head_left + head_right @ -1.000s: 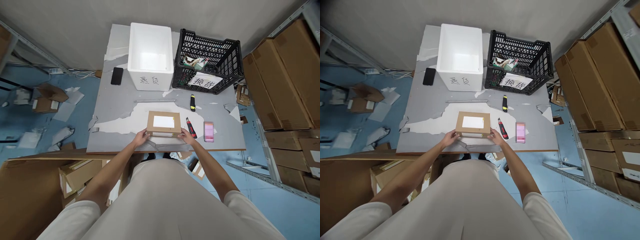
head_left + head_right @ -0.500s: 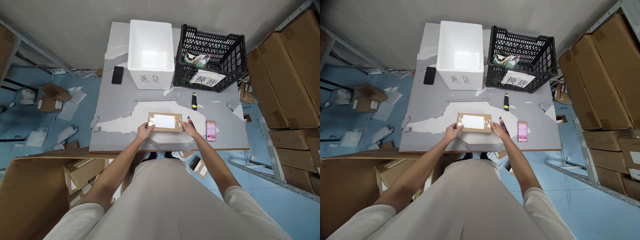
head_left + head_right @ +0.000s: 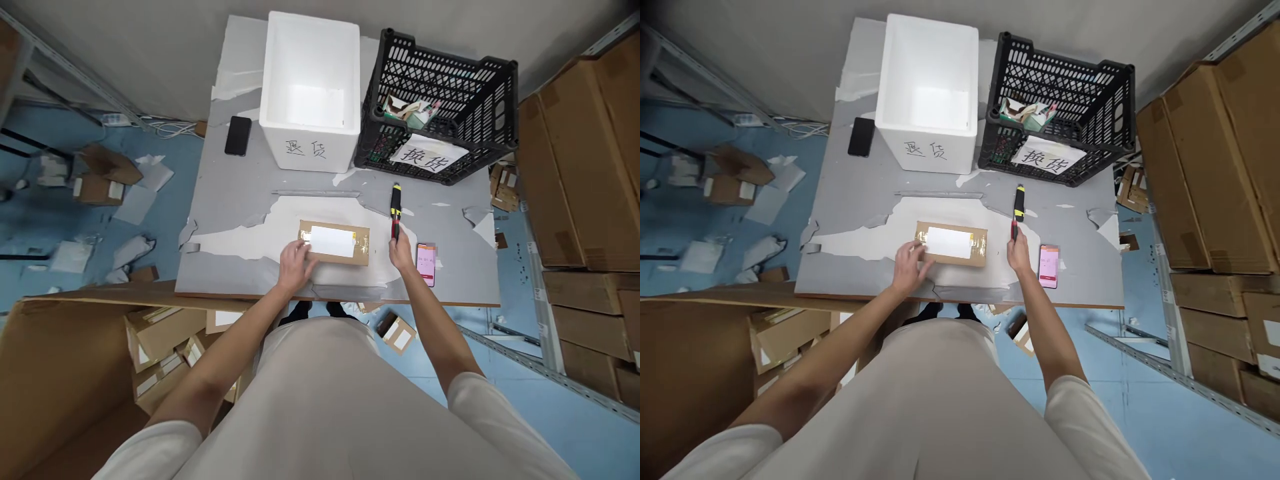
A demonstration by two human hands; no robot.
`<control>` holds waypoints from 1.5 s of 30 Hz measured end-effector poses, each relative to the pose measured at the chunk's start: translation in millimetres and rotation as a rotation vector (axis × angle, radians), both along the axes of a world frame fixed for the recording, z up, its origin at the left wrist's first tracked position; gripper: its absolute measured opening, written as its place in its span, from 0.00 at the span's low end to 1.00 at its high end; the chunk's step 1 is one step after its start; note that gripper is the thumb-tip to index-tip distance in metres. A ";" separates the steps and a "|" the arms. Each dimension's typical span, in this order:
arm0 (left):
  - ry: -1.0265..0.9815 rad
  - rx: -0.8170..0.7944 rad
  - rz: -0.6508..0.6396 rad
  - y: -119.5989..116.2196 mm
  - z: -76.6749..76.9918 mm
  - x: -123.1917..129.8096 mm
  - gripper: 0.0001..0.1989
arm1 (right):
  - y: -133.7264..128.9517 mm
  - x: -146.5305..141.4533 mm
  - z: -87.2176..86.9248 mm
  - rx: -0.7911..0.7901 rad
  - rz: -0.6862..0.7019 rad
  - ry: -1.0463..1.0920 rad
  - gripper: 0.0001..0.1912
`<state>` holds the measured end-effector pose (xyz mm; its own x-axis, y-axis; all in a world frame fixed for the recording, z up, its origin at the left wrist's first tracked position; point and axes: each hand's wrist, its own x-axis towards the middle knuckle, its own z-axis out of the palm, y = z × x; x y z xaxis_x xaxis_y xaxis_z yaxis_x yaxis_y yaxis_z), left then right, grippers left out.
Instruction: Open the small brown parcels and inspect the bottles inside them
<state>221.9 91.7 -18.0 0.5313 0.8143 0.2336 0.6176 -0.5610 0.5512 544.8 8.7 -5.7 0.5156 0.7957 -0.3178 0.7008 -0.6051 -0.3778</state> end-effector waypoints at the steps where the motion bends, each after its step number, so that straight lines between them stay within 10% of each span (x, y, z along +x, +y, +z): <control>1: 0.042 0.027 -0.107 -2.0 -0.1 -0.6 0.20 | 8.6 -7.9 15.2 0.105 0.089 0.012 0.30; 7: 0.133 0.123 -0.308 -3.2 -16.2 -5.2 0.20 | 62.1 -86.8 84.8 0.016 0.904 0.068 0.30; 13: 0.072 0.188 -0.357 3.8 -28.3 -7.9 0.21 | 80.2 -110.7 89.6 -0.174 1.183 -0.081 0.36; 29: 0.078 -0.022 -0.340 11.1 -24.4 -6.5 0.22 | 78.1 -94.1 97.1 -0.296 1.226 -0.285 0.37; 45: 0.098 -0.045 -0.281 8.1 -23.1 -5.8 0.21 | 0.8 9.8 117.9 -0.384 0.923 -0.227 0.46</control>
<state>216.1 99.8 -41.1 0.7552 0.6409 0.1374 0.4931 -0.6936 0.5251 554.5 9.4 112.1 -0.1665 0.7779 -0.6059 0.9854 0.1540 -0.0730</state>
